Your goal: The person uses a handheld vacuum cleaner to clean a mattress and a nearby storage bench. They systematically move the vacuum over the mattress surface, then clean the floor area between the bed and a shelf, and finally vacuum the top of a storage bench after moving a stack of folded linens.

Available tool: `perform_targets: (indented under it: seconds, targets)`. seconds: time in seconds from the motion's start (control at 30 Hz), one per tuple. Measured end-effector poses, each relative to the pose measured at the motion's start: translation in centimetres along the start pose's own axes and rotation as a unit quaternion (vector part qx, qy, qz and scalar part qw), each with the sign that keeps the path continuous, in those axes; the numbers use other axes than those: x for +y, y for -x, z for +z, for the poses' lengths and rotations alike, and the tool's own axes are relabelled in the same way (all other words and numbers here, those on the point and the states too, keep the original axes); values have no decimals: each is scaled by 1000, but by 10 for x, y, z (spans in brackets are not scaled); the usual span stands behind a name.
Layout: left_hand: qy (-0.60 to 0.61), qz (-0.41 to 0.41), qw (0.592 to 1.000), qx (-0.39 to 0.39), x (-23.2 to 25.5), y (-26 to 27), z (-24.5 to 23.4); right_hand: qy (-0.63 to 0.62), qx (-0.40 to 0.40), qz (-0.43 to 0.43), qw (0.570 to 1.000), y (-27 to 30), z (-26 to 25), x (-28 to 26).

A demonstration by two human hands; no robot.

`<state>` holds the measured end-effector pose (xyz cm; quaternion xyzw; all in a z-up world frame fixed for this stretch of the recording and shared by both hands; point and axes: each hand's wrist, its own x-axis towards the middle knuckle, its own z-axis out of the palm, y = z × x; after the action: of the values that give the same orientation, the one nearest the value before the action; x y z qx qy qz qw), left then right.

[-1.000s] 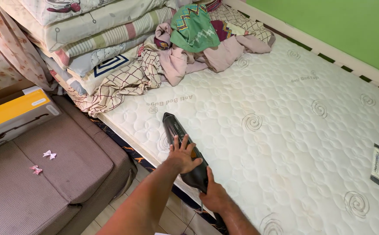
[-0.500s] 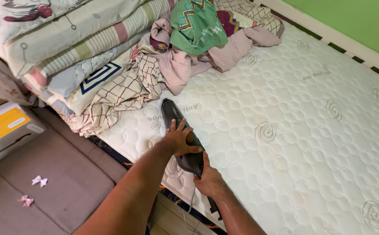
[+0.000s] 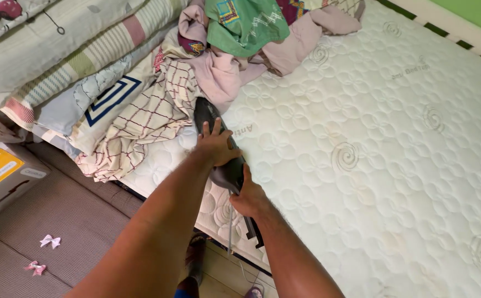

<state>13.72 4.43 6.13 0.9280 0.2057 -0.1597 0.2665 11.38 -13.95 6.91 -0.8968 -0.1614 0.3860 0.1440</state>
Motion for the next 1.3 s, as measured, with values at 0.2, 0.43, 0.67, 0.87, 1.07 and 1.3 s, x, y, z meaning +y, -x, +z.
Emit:
perform_targets:
  seconds: [0.2, 0.43, 0.67, 0.87, 1.07, 1.3]
  targets:
    - [0, -27, 999, 32, 33, 63, 41, 6, -11, -41, 999, 49, 9, 51]
    - [14, -70, 997, 29, 86, 145, 96, 39, -86, -12, 995, 131, 0, 108]
    - [58, -121, 989, 54, 140, 212, 152, 62, -104, -92, 988, 160, -3, 197]
    - [132, -151, 977, 66, 149, 225, 152, 126, -125, -58, 982, 173, -32, 189]
    - [156, -159, 973, 65, 110, 203, 138, 164, -113, -80, 977, 152, -32, 152]
    - [141, -169, 972, 77, 45, 186, 105, 187, -118, -68, 973, 123, -7, 83]
